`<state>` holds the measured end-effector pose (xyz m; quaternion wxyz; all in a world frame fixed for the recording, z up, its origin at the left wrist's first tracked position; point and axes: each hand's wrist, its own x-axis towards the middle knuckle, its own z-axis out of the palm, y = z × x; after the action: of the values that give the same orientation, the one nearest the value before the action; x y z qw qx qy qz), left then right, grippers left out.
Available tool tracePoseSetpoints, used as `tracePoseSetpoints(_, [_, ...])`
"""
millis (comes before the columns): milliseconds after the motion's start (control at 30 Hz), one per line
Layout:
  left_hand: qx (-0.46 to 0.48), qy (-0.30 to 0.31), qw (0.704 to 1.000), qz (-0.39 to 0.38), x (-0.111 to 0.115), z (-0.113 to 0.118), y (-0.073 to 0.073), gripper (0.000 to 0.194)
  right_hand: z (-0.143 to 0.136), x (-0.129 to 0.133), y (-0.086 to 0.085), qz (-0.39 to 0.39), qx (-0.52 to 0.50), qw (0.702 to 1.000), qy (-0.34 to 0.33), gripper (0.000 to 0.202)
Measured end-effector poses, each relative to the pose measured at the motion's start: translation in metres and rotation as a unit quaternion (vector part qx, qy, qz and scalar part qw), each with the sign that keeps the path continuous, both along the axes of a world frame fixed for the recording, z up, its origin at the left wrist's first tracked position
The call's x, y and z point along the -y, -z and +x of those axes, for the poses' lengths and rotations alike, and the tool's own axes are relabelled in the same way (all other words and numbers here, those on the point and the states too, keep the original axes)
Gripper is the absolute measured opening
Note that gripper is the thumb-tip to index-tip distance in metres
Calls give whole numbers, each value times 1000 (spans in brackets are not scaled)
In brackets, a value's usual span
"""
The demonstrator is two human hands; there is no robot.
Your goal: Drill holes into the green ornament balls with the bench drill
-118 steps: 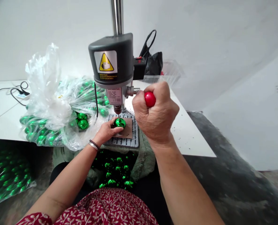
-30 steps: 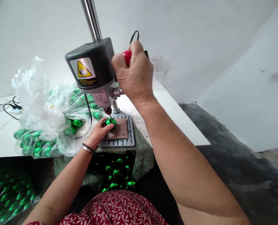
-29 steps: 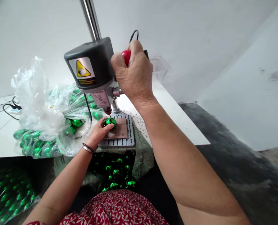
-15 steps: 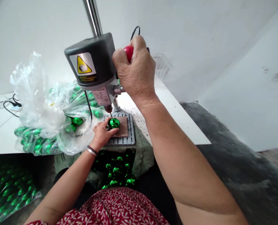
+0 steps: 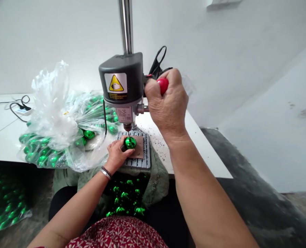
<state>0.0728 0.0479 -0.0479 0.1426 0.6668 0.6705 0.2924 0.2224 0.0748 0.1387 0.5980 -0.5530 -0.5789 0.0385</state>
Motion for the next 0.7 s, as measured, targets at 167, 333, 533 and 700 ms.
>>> tracePoseSetpoints(167, [3,-3,1000,3,-1,1,3,51,2,2,5,17,-3,1000,9,19])
tracePoseSetpoints(333, [21,7,999,22,1,1,4,51,3,3,11,43,-18,999,11,19])
tracePoseSetpoints(533, [65,22,997,29,2,4,1,41,4,2,13,64,-1,998,12,17])
tracePoseSetpoints(700, [92,-8,996,-3,-3,8,-3,46,6,2,15,83,18,996,4,17])
